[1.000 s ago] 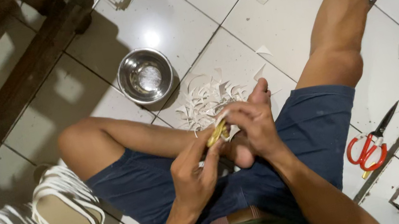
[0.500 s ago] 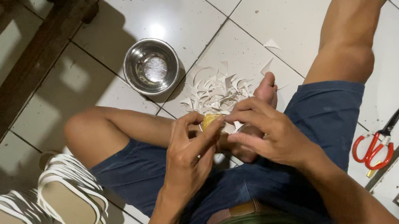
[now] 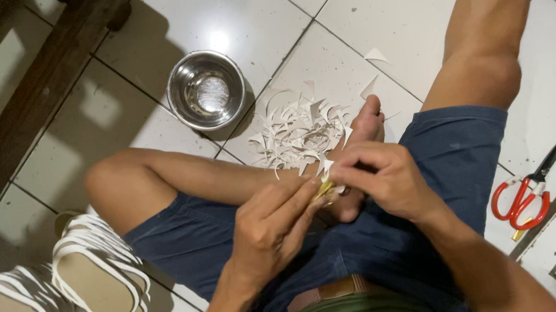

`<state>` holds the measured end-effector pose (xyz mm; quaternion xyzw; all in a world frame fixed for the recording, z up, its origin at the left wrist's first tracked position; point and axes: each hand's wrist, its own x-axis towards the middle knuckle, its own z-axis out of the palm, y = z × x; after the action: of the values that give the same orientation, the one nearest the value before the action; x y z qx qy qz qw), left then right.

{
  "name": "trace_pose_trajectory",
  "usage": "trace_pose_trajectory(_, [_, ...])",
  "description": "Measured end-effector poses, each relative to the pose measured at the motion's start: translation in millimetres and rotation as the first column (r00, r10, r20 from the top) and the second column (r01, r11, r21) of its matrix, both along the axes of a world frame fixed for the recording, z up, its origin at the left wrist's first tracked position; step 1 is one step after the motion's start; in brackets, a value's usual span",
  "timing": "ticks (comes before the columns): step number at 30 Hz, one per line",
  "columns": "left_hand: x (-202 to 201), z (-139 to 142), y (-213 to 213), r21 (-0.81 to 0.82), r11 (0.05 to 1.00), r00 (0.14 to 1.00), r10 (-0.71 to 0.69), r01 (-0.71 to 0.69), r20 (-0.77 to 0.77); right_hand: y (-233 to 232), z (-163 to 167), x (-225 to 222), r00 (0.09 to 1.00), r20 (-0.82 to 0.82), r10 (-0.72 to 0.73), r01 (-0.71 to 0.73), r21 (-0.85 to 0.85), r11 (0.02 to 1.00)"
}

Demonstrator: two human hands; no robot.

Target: The person sits on the workshop floor and handles a small metal bowl, white cord and scissors, trimming cord ends. They then open a large white glue jug, pour glue into the metal bowl, and pick up and position slipper soles beside the bowl.

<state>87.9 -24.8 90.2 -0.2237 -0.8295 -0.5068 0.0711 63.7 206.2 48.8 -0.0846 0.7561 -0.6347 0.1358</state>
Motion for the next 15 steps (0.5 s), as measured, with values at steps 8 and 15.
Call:
trace_pose_trajectory(8, [26.8,-28.6,22.8,0.283,0.901,0.921,0.237,-0.328,0.31,-10.6,-46.1,-2.1,0.946,0.259,-0.197,0.261,-0.244,0.934])
trace_pose_trajectory(15, [23.7,-45.1,0.9,0.499,0.81,0.679,-0.181,-0.307,0.711,-8.1,-30.3,1.8,0.902,0.432,0.017,0.058,-0.159,0.986])
